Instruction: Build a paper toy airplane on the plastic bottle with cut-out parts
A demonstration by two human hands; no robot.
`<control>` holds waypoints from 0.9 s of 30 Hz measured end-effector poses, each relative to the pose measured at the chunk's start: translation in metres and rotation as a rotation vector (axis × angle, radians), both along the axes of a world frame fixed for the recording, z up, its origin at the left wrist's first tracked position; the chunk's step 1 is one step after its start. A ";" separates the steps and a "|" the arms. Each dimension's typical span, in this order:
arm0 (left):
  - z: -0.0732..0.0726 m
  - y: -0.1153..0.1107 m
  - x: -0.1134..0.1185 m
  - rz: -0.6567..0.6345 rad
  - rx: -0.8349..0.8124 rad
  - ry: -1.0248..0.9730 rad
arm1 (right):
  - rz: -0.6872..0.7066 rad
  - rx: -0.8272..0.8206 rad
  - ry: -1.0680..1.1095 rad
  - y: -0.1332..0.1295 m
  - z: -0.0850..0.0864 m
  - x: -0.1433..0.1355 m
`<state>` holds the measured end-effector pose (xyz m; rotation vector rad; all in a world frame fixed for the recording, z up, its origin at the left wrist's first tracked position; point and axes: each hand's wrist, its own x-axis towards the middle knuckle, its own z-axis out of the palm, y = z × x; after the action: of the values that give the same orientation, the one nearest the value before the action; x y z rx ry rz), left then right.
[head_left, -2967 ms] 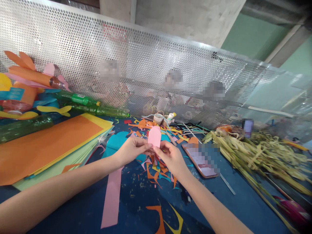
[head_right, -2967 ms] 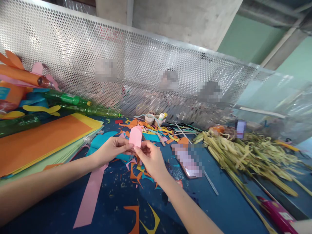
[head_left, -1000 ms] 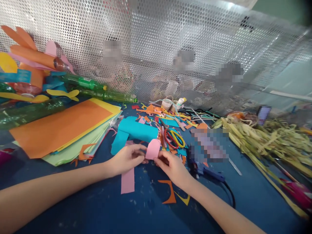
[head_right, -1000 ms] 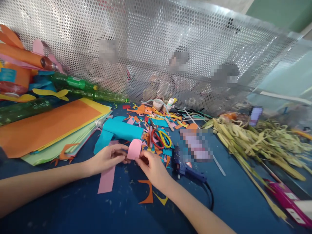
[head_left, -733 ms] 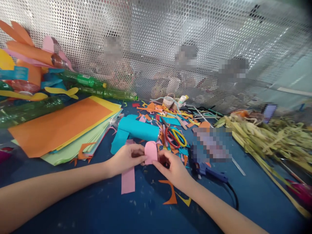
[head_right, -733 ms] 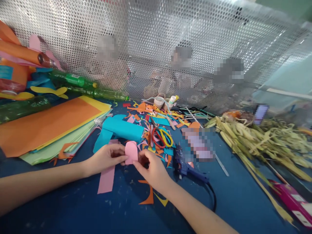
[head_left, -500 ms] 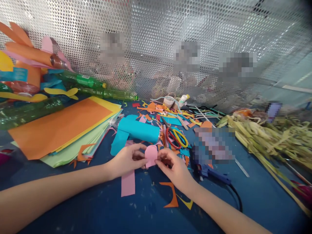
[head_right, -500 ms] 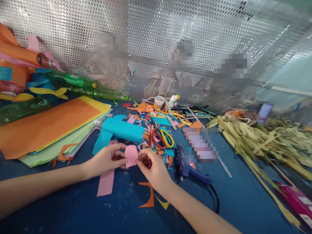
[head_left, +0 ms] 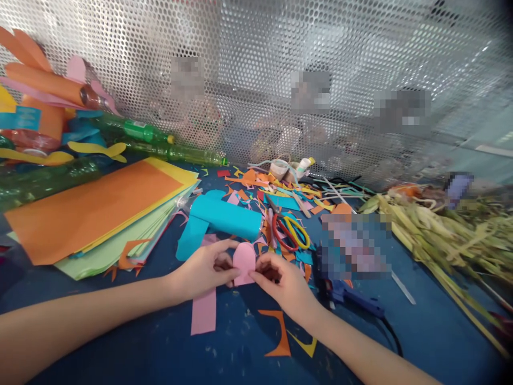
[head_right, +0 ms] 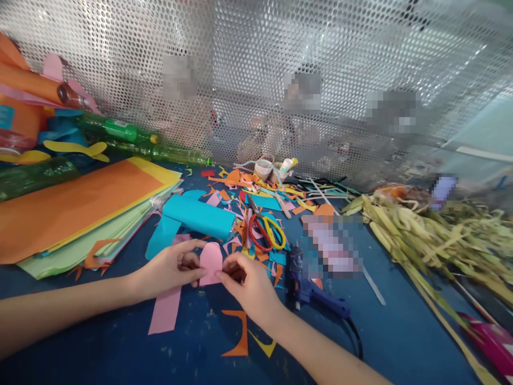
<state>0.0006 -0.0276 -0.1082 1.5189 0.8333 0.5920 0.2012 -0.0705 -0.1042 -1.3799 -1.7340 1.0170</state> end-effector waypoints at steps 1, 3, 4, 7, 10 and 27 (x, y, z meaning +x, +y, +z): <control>0.000 0.000 0.000 -0.002 -0.007 0.001 | 0.001 0.002 0.007 0.000 0.000 0.000; 0.001 0.000 0.000 -0.013 -0.018 -0.008 | 0.007 0.002 0.037 -0.001 0.000 0.000; 0.002 0.000 0.000 -0.019 -0.022 -0.018 | 0.010 -0.005 0.068 -0.001 -0.001 0.001; 0.004 0.001 -0.001 -0.022 -0.020 -0.075 | 0.003 -0.039 0.199 -0.001 -0.004 0.002; 0.005 0.002 -0.001 -0.025 -0.009 -0.120 | -0.006 -0.070 0.284 0.000 -0.006 0.002; 0.009 0.001 0.001 -0.030 -0.055 -0.055 | -0.025 -0.035 0.324 0.000 -0.004 0.002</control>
<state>0.0013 -0.0267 -0.0993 1.4568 0.7774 0.5815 0.2032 -0.0705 -0.1085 -1.1791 -1.4620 1.1893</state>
